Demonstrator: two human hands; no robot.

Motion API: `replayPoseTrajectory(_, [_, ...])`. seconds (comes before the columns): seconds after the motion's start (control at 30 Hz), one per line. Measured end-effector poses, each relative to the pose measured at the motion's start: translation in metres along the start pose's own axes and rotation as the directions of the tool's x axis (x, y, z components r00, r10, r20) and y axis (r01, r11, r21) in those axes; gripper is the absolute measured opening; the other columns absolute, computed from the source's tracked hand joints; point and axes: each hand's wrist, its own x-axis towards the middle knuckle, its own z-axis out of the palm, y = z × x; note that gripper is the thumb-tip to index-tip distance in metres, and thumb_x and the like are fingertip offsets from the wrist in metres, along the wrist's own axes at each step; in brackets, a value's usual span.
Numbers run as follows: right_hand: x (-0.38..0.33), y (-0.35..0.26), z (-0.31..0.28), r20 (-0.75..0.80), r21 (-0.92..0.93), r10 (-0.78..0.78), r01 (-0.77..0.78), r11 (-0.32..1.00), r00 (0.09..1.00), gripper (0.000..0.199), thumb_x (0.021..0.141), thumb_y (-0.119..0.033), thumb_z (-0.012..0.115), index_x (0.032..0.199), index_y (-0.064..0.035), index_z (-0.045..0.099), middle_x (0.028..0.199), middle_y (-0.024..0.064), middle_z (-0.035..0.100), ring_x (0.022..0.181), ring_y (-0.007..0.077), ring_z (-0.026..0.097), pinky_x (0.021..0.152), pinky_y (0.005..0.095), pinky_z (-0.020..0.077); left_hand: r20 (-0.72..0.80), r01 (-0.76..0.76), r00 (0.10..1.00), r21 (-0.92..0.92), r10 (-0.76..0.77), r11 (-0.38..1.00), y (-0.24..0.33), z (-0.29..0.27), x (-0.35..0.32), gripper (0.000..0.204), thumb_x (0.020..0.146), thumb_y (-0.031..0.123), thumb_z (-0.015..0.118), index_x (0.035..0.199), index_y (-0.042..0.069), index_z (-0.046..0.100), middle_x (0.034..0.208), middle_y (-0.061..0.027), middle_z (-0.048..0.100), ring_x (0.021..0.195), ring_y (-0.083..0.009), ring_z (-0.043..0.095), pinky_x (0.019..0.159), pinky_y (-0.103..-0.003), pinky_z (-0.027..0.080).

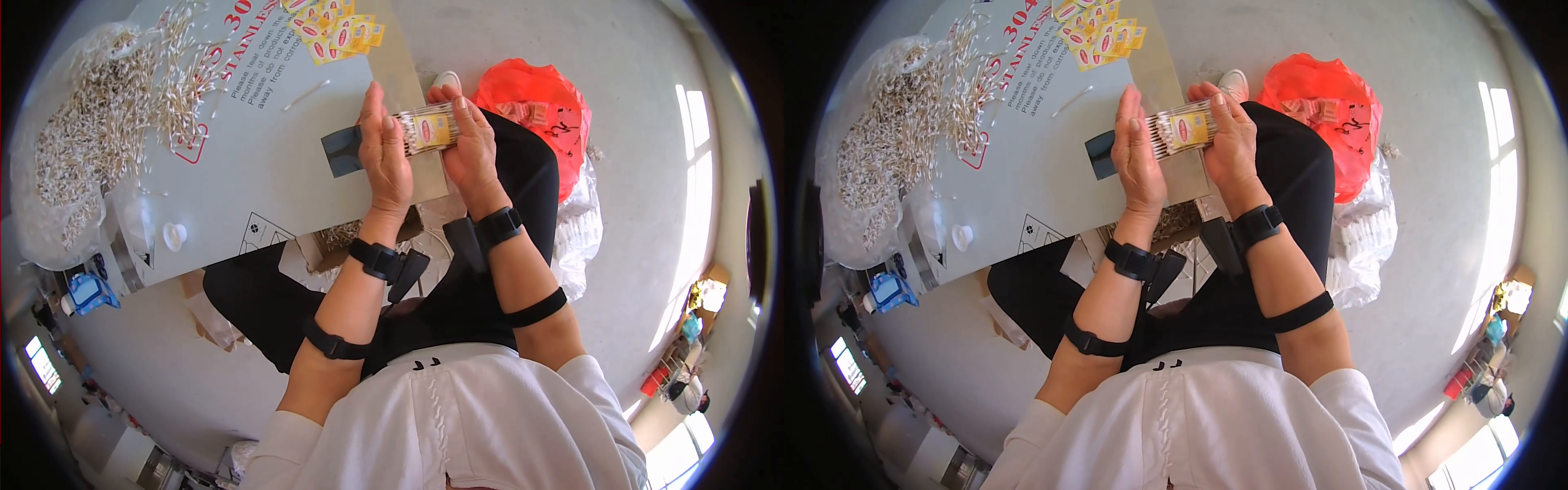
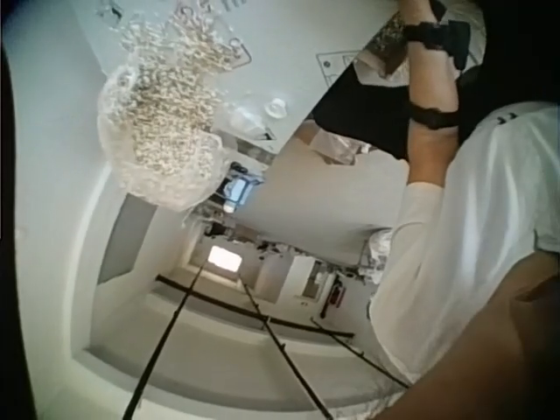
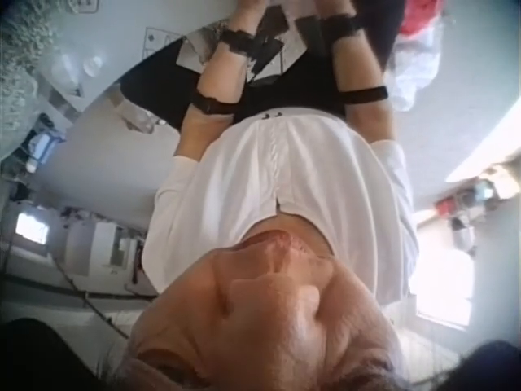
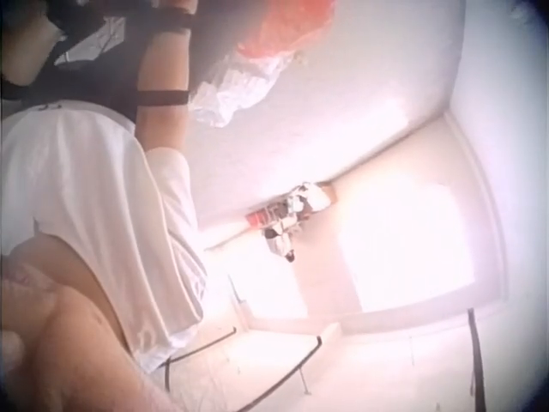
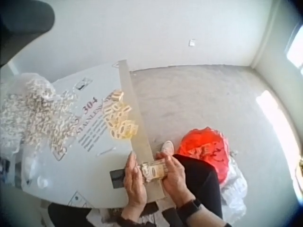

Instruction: Manually packaging groups of cotton swabs into small plastic bags and applying labels.

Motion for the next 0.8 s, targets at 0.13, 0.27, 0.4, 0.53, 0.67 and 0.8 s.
replayPoseTrajectory(0.13, [-0.003, 0.001, 0.001, 0.017, -0.023, -0.021, 0.022, 1.000, 1.000, 0.030, 0.099, -0.016, 0.051, 0.121, 0.0024, 0.056, 0.122, 0.0176, 0.059, 0.119, 0.0290, 0.054, 0.102, 0.0420, 0.0434, 0.011, 0.051, 0.999, -0.186, -0.050, 0.981, -0.006, 0.008, 0.002, 0.055, 0.102, 0.031, 0.037, 0.143, -0.005, 0.031, 0.149, -0.0179, 0.033, 0.139, -0.0270, 0.028, 0.114, -0.039, 0.022])
replayPoseTrajectory(0.27, [-0.002, 0.000, 0.002, 0.016, -0.006, 0.000, 0.000, 1.000, 1.000, 0.030, 0.099, -0.017, 0.050, 0.122, 0.0023, 0.055, 0.120, 0.0175, 0.060, 0.117, 0.0285, 0.054, 0.101, 0.0421, 0.0445, 0.017, 0.102, 0.994, -0.428, -0.105, 0.898, -0.011, 0.010, 0.007, 0.057, 0.102, 0.034, 0.036, 0.143, -0.005, 0.031, 0.150, -0.0178, 0.031, 0.140, -0.0281, 0.028, 0.115, -0.041, 0.021])
replayPoseTrajectory(0.4, [0.000, -0.002, -0.002, -0.014, 0.001, 0.054, -0.054, 0.999, 0.998, 0.031, 0.099, -0.019, 0.050, 0.122, 0.0024, 0.054, 0.116, 0.0173, 0.061, 0.110, 0.0268, 0.058, 0.096, 0.0408, 0.0476, -0.008, 0.100, 0.992, -0.547, -0.125, 0.831, -0.011, 0.000, 0.008, 0.057, 0.102, 0.035, 0.036, 0.143, -0.004, 0.031, 0.150, -0.0178, 0.031, 0.140, -0.0291, 0.028, 0.115, -0.042, 0.021])
replayPoseTrajectory(0.53, [0.004, -0.002, -0.007, -0.030, -0.032, 0.060, -0.061, 0.998, 0.998, 0.032, 0.099, -0.021, 0.050, 0.122, 0.0016, 0.053, 0.114, 0.0176, 0.062, 0.103, 0.0264, 0.060, 0.093, 0.0408, 0.0498, -0.036, 0.115, 0.984, -0.621, -0.175, 0.775, -0.010, -0.009, 0.003, 0.056, 0.102, 0.036, 0.036, 0.142, -0.003, 0.032, 0.149, -0.0177, 0.033, 0.139, -0.0290, 0.030, 0.115, -0.042, 0.022])
replayPoseTrajectory(0.67, [0.006, -0.002, -0.010, -0.053, -0.035, 0.082, -0.084, 0.996, 0.995, 0.033, 0.100, -0.022, 0.049, 0.123, 0.0015, 0.053, 0.117, 0.0172, 0.060, 0.106, 0.0271, 0.059, 0.096, 0.0421, 0.0475, -0.038, 0.106, 0.983, -0.670, -0.177, 0.735, -0.006, -0.011, -0.008, 0.056, 0.102, 0.036, 0.037, 0.142, -0.002, 0.032, 0.148, -0.0173, 0.034, 0.140, -0.0279, 0.029, 0.115, -0.041, 0.022])
replayPoseTrajectory(0.8, [0.004, -0.006, -0.008, -0.074, -0.048, 0.094, -0.098, 0.994, 0.993, 0.035, 0.100, -0.022, 0.048, 0.125, 0.0025, 0.051, 0.120, 0.0156, 0.059, 0.110, 0.0269, 0.056, 0.100, 0.0428, 0.0444, -0.017, 0.134, 0.980, -0.683, -0.199, 0.718, -0.003, -0.007, -0.016, 0.061, 0.101, 0.041, 0.040, 0.144, -0.001, 0.029, 0.150, -0.0181, 0.029, 0.142, -0.0280, 0.024, 0.117, -0.041, 0.016])
